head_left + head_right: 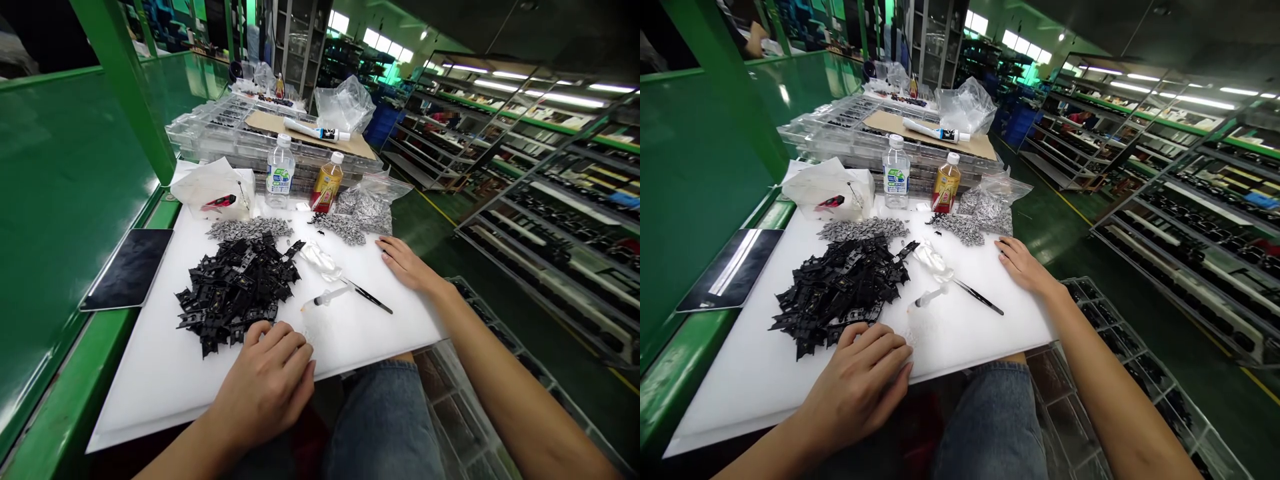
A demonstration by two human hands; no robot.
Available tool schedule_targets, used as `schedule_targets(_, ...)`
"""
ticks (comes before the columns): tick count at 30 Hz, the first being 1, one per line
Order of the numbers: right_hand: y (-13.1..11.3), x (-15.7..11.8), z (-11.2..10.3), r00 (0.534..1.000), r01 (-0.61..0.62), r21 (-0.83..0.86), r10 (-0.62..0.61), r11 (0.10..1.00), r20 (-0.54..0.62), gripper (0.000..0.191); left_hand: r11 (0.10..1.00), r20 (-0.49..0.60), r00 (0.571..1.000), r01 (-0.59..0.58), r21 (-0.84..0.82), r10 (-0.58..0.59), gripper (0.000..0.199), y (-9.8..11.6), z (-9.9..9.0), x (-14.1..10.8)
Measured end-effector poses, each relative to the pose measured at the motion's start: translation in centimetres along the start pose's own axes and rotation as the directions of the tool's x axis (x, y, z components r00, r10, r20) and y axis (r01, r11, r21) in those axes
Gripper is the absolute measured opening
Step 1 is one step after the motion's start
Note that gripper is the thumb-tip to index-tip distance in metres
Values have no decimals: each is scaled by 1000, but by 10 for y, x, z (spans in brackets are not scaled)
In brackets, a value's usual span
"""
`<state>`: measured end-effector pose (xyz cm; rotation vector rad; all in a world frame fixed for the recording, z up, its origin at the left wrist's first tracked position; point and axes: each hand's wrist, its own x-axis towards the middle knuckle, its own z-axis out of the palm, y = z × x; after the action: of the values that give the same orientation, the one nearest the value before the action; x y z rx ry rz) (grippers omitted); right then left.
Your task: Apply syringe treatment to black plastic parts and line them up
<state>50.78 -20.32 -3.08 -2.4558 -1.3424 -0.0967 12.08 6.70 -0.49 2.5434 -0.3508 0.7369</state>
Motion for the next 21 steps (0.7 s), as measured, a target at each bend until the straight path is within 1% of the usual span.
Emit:
schedule_targets(4,-5,-1,-2,999,-11,19,12,1000,-31,60,1000,-5,1000,-1,3,1,9,-1,1,0)
schedule_targets(7,-14,-2,-6,996,-4,49,8,999,-83,56,1000,-7,1000,-1,0,1,9,-1,1,0)
schedule_targets(9,-18,-3,-10,987,-4,87,18,996,-158,54,1000,-19,1000,-2,-2,2,9,0,1,0)
schedule_targets(11,-20,-4,-17,960,-26,132,62,991,-274,54,1000,-29,1000,-4,-4,4,9,0,1,0)
schedule_targets(12,-20,-5,-21,933,-46,156,98,987,-345,54,1000,-32,999,-5,-5,5,9,0,1,0)
schedule_targets(13,-21,-6,-25,897,-72,180,143,981,-419,56,1000,-34,999,-7,-5,7,9,0,1,0)
schedule_targets(14,-24,-8,-29,850,-100,203,190,974,-492,57,1000,-36,999,-10,-6,10,9,0,1,0)
schedule_targets(16,-37,-15,-35,733,-143,244,268,959,-625,59,1000,-43,999,-17,-8,16,9,0,0,0)
schedule_targets(17,-51,-20,-36,673,-149,259,289,954,-680,58,1000,-47,999,-21,-6,21,9,0,0,1)
schedule_targets(18,-70,-27,-36,620,-142,268,297,953,-726,54,1000,-50,998,-29,-3,29,10,1,-1,2)
schedule_targets(19,-93,-35,-35,585,-118,269,286,956,-759,49,999,-49,998,-46,2,46,10,2,-1,2)
schedule_targets(20,-121,-43,-33,580,-79,262,258,962,-773,40,997,-42,996,-76,7,76,10,3,-2,2)
schedule_targets(21,-152,-51,-30,605,-27,252,216,967,-766,29,992,-36,992,-123,16,124,9,4,-2,1)
